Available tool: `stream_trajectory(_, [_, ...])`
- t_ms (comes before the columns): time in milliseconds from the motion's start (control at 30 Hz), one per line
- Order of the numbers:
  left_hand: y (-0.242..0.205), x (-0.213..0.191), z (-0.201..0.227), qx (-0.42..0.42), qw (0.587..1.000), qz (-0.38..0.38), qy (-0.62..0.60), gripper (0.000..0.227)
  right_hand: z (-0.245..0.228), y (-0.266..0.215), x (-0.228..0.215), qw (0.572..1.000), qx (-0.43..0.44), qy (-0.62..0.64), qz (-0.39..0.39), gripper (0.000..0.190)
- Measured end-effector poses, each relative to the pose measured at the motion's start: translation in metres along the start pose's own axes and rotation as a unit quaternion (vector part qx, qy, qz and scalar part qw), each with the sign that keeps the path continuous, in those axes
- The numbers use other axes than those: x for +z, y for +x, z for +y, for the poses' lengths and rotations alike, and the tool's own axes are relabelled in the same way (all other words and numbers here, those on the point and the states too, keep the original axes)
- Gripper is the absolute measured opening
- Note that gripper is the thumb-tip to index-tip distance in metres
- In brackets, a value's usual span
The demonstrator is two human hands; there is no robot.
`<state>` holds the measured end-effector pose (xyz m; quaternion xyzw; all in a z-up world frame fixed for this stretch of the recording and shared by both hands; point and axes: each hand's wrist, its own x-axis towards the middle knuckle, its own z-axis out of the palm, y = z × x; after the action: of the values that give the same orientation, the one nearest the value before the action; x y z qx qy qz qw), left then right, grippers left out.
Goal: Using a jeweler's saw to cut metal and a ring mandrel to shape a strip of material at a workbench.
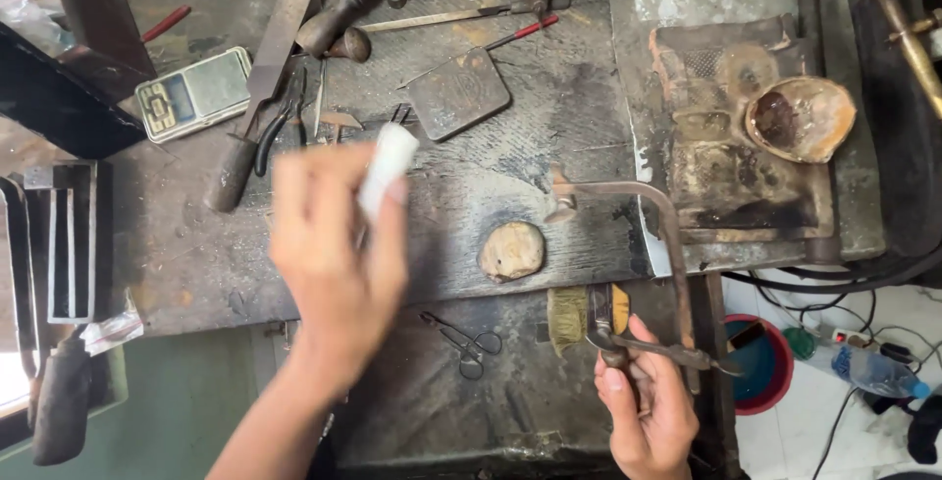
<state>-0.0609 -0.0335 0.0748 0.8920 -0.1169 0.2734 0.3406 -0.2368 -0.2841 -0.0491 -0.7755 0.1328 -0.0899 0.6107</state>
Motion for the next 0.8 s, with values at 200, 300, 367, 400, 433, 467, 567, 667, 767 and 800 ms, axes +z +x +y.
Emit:
stream_trajectory(200, [-0.047, 0.001, 0.025, -0.19, 0.923, -0.231, -0.241, 0.025, -0.012, 0.001, 0.014, 0.996, -0.061, -0.058, -0.017, 0.046])
stream_trajectory(300, [-0.059, 0.003, 0.038, -0.327, 0.832, -0.26, -0.366, 0.029, -0.012, -0.003, 0.012, 0.984, -0.119, -0.131, -0.025, 0.041])
stream_trajectory(367, [-0.068, 0.004, 0.041, -0.338, 0.812, -0.263, -0.396, 0.029, -0.02, -0.003, 0.013, 0.981, -0.128, -0.144, -0.037, 0.041])
stream_trajectory(400, [-0.071, 0.005, 0.043, -0.347, 0.796, -0.261, -0.422, 0.028, -0.024, -0.001, 0.014, 0.977, -0.141, -0.152, -0.05, 0.041])
stream_trajectory(433, [-0.071, 0.006, 0.044, -0.346, 0.795, -0.261, -0.423, 0.028, -0.022, 0.002, 0.014, 0.977, -0.141, -0.154, -0.05, 0.041])
stream_trajectory(467, [-0.073, 0.006, 0.045, -0.36, 0.785, -0.264, -0.429, 0.028, -0.021, 0.003, 0.014, 0.965, -0.185, -0.18, -0.054, 0.039])
stream_trajectory(567, [-0.076, 0.005, 0.044, -0.37, 0.771, -0.264, -0.446, 0.026, -0.02, 0.004, 0.015, 0.949, -0.23, -0.208, -0.061, 0.038])
stream_trajectory(667, [-0.077, 0.004, 0.039, -0.371, 0.764, -0.261, -0.46, 0.027, -0.014, 0.0, 0.01, 0.947, -0.228, -0.215, -0.077, 0.038])
stream_trajectory(767, [-0.074, 0.003, 0.033, -0.379, 0.76, -0.259, -0.46, 0.028, -0.018, 0.003, 0.009, 0.939, -0.235, -0.233, -0.09, 0.036])
stream_trajectory(800, [-0.073, 0.002, 0.031, -0.385, 0.759, -0.257, -0.458, 0.028, -0.022, 0.005, 0.009, 0.932, -0.246, -0.25, -0.089, 0.034])
